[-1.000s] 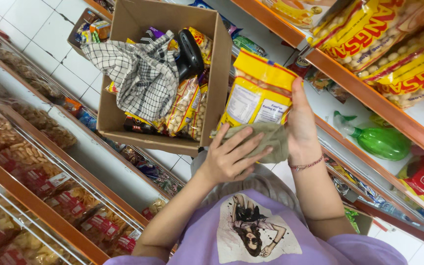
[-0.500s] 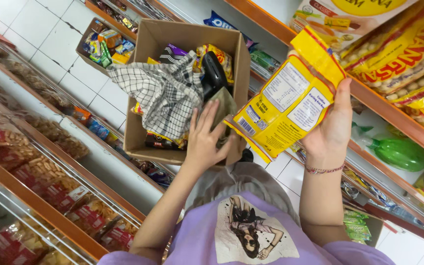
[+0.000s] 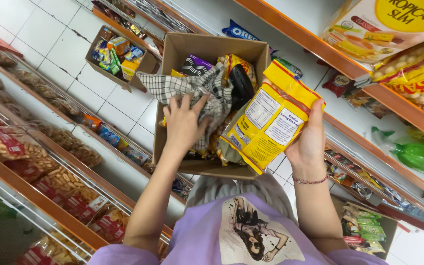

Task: The person wipes down snack bags with a cloth, scans each bag using a handheld barcode scanner, and places the items onto a store shelf.

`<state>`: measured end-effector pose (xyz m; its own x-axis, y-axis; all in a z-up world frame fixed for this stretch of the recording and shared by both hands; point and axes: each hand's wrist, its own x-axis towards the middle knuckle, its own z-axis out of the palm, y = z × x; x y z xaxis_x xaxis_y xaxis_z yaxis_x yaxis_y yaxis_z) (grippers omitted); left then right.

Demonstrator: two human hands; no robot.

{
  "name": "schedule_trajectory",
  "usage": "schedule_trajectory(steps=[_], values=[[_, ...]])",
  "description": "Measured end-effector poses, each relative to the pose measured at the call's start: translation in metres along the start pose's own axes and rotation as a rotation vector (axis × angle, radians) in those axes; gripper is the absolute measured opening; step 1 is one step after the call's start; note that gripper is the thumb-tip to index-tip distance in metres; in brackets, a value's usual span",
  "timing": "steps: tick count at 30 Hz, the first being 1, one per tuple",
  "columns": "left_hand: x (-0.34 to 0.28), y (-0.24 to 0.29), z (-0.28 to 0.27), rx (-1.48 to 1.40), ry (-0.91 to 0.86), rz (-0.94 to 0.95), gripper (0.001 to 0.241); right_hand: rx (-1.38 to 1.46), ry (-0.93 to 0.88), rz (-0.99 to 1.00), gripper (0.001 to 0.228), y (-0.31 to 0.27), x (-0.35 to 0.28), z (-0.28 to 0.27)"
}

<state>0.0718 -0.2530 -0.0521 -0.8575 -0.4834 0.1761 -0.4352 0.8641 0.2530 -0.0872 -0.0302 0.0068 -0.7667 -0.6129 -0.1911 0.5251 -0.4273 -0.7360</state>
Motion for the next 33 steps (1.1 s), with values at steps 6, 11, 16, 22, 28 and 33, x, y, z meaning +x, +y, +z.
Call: schedule_trajectory(steps=[6, 11, 16, 22, 28, 33], values=[[0.003, -0.031, -0.002, -0.332, 0.163, 0.046, 0.04, 0.022, 0.112, -0.063, 0.059, 0.015, 0.005, -0.002], [-0.025, -0.006, -0.06, -0.827, 0.346, -0.013, 0.041, -0.017, 0.112, -0.062, 0.059, 0.033, 0.004, 0.002], [-0.024, 0.038, -0.081, -0.827, 0.285, 0.381, 0.054, 0.06, 0.011, 0.061, 0.053, 0.071, -0.01, 0.008], [-0.019, 0.06, -0.085, -0.565, 0.345, 0.359, 0.068, 0.007, -0.056, 0.06, 0.049, 0.078, -0.028, 0.026], [-0.048, 0.058, -0.055, -0.348, 0.368, 0.666, 0.055, 0.306, -0.189, 0.209, 0.054, 0.07, -0.004, 0.019], [-0.039, 0.037, -0.056, -0.302, 0.451, 0.722, 0.047, 0.179, -0.113, 0.192, 0.058, 0.06, 0.011, 0.021]])
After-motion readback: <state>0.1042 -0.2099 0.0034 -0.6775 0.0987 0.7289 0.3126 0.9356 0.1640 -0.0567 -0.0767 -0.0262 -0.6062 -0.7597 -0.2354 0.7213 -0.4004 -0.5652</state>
